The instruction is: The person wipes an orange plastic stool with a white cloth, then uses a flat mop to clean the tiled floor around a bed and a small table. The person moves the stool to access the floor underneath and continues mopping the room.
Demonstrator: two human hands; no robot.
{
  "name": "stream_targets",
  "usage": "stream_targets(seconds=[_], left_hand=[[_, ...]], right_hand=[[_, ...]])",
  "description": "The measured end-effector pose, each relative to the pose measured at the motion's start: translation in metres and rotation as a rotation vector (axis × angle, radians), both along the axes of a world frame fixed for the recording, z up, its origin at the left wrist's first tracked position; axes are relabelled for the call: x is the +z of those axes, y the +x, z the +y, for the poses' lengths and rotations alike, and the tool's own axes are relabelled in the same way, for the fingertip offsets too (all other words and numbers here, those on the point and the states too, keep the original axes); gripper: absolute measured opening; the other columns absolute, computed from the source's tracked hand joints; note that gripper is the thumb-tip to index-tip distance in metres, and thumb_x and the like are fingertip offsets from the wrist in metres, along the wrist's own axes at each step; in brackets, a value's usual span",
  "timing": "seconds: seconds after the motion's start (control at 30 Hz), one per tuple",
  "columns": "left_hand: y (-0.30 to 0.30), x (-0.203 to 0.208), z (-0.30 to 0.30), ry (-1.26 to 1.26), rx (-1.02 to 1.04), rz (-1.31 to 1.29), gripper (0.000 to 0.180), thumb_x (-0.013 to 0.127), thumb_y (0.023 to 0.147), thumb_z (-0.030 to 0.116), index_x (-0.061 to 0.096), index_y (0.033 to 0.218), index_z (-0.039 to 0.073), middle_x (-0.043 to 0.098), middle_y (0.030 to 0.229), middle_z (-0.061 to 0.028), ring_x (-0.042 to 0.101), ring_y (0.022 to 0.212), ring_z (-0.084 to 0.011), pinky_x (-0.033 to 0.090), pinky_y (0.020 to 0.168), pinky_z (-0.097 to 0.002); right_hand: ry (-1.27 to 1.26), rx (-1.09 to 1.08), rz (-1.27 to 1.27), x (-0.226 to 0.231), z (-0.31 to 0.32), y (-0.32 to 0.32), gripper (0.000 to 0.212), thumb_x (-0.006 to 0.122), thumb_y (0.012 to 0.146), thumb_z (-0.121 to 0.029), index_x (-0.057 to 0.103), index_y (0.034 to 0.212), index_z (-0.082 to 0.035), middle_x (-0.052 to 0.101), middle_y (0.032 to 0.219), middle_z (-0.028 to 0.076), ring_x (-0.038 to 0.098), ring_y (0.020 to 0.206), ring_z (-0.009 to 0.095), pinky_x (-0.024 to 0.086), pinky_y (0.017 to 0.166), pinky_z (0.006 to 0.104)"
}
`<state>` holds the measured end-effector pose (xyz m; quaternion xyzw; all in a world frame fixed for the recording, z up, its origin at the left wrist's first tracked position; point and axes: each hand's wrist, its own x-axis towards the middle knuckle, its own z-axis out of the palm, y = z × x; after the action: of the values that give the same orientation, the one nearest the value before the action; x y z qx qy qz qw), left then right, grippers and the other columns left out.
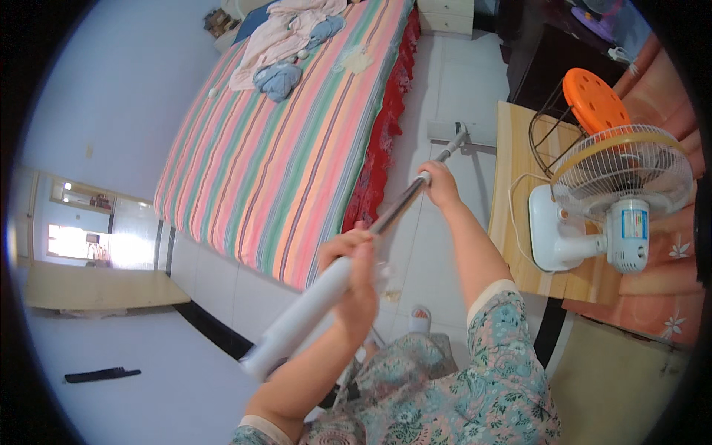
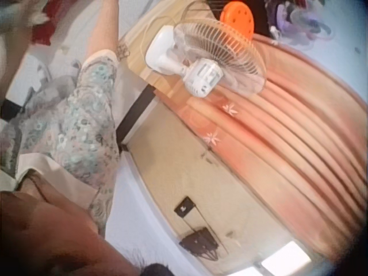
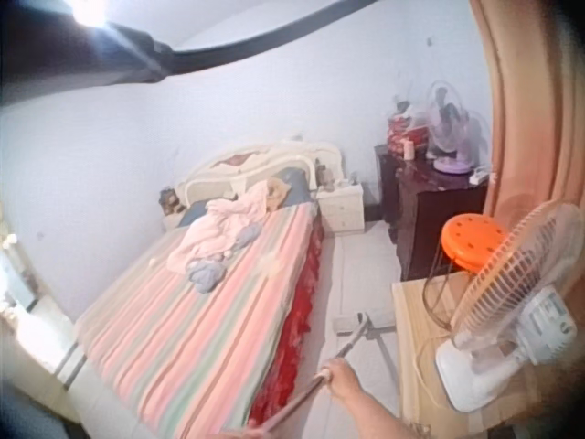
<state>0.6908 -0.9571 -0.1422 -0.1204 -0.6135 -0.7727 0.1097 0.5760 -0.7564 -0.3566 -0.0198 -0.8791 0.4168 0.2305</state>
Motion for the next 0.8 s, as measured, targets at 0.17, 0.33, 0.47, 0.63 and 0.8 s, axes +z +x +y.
stream_targets(seconds=[0.17, 0.33, 0.47, 0.63, 0.8], left_hand=[[-0.037, -0.068, 0.087, -0.114, -0.274, 0.053, 0.018, 0.057, 0.078, -0.007, 0.043, 0.079, 0.005, 0.052, 0.076, -0.0058, 0.053, 0.080, -0.0184, 0.034, 0.096, -0.0396], [-0.049, -0.095, 0.073, -0.150, -0.306, 0.147, 0.015, 0.055, 0.077, -0.010, 0.046, 0.077, 0.002, 0.053, 0.077, -0.0079, 0.054, 0.076, -0.0184, 0.038, 0.091, -0.0376], [-0.052, -0.077, 0.046, -0.215, -0.356, 0.155, 0.013, 0.054, 0.078, -0.008, 0.045, 0.077, 0.002, 0.053, 0.076, -0.0074, 0.054, 0.076, -0.0188, 0.039, 0.090, -0.0386], [-0.042, -0.027, -0.018, -0.276, -0.372, 0.081, 0.011, 0.053, 0.080, -0.004, 0.045, 0.079, 0.003, 0.053, 0.077, -0.0077, 0.054, 0.083, -0.0196, 0.037, 0.093, -0.0420], [0.007, 0.006, -0.113, -0.271, -0.320, -0.036, 0.011, 0.055, 0.079, -0.002, 0.046, 0.079, 0.003, 0.054, 0.079, -0.0081, 0.054, 0.086, -0.0192, 0.038, 0.095, -0.0434]], right_hand=[[-0.522, -0.134, -0.007, -0.142, 0.089, -0.037, 0.018, 0.059, 0.074, 0.001, 0.053, 0.088, -0.007, 0.051, 0.093, 0.008, 0.051, 0.085, 0.023, 0.042, 0.078, 0.0287], [-0.391, -0.109, -0.125, -0.116, 0.072, -0.026, 0.024, 0.055, 0.074, 0.005, 0.048, 0.092, -0.009, 0.049, 0.094, 0.010, 0.049, 0.088, 0.029, 0.041, 0.079, 0.0316], [-0.252, -0.139, 0.027, -0.097, 0.042, -0.017, 0.023, 0.053, 0.074, 0.005, 0.047, 0.092, -0.009, 0.050, 0.093, 0.011, 0.050, 0.090, 0.033, 0.042, 0.078, 0.0345], [-0.189, -0.111, -0.030, -0.079, -0.017, 0.007, 0.017, 0.060, 0.074, 0.000, 0.049, 0.085, -0.007, 0.050, 0.082, 0.010, 0.051, 0.079, 0.027, 0.043, 0.072, 0.0326], [-0.119, 0.046, -0.106, -0.055, -0.098, 0.056, 0.017, 0.064, 0.068, -0.005, 0.051, 0.079, -0.006, 0.053, 0.082, 0.013, 0.051, 0.085, 0.034, 0.043, 0.074, 0.0399]])
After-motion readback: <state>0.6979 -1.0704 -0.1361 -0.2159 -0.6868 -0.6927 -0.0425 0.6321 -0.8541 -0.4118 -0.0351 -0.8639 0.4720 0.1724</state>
